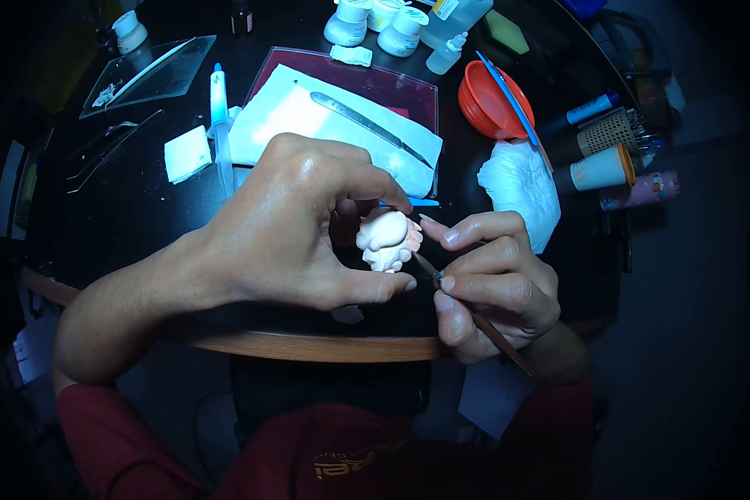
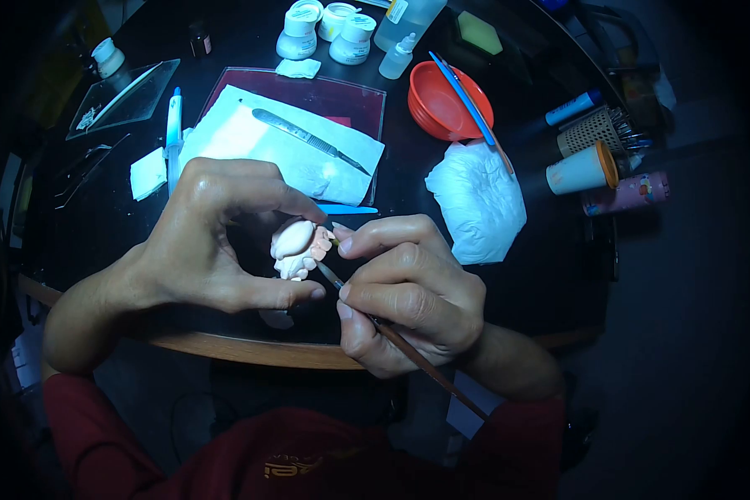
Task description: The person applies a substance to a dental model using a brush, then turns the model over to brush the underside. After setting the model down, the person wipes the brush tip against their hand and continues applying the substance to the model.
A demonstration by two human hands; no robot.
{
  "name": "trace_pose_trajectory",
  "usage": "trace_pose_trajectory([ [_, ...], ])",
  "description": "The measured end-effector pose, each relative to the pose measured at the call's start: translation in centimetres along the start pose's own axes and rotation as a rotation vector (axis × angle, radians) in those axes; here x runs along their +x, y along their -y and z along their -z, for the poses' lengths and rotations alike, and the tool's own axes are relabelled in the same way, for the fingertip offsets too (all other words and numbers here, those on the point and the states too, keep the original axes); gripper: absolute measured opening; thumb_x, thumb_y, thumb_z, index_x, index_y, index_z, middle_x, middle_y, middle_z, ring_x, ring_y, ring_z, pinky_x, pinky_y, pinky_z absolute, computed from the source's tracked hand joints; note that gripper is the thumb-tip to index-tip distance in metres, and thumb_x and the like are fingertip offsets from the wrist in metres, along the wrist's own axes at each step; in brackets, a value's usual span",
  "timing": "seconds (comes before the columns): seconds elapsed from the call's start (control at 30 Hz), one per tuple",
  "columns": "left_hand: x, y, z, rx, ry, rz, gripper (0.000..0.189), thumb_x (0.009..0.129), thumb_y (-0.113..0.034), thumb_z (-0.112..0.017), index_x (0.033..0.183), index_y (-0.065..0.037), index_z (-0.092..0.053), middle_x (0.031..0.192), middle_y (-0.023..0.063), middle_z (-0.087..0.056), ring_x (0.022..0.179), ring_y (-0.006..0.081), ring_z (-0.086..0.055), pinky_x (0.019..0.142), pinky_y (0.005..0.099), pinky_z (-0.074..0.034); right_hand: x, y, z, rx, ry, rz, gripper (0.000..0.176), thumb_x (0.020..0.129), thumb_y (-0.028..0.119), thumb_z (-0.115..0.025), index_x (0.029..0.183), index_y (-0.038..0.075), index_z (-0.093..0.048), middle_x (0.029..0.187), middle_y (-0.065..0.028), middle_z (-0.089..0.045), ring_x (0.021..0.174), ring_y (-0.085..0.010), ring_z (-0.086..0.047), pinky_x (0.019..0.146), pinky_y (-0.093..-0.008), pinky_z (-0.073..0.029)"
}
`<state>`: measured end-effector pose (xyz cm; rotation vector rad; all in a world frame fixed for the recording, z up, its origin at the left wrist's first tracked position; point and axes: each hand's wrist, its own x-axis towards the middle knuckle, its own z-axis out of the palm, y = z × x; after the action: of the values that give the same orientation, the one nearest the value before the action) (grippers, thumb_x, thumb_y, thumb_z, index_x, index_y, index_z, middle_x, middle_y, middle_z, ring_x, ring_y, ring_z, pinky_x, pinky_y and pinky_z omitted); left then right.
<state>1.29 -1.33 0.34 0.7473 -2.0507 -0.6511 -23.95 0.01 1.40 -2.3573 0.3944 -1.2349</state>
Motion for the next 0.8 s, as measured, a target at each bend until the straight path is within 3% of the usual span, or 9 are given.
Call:
trace_pose_trajectory([
  [0.8, -0.16, 0.05, -0.18, -0.031, 0.005, 0.006, 0.051, 0.064, -0.034, -0.1, 0.097, 0.0, -0.081, 0.073, 0.0068, -0.072, 0.062, 0.0146, -0.067, 0.054, 0.0269, -0.049, -0.37, -0.24, -0.01, 0.004, 0.007, -0.01, 0.021, 0.073, -0.005, -0.075, 0.093, 0.0, -0.071, 0.082, -0.0094, -0.067, 0.093, -0.0327, -0.072, 0.077, -0.0396, -0.061],
])
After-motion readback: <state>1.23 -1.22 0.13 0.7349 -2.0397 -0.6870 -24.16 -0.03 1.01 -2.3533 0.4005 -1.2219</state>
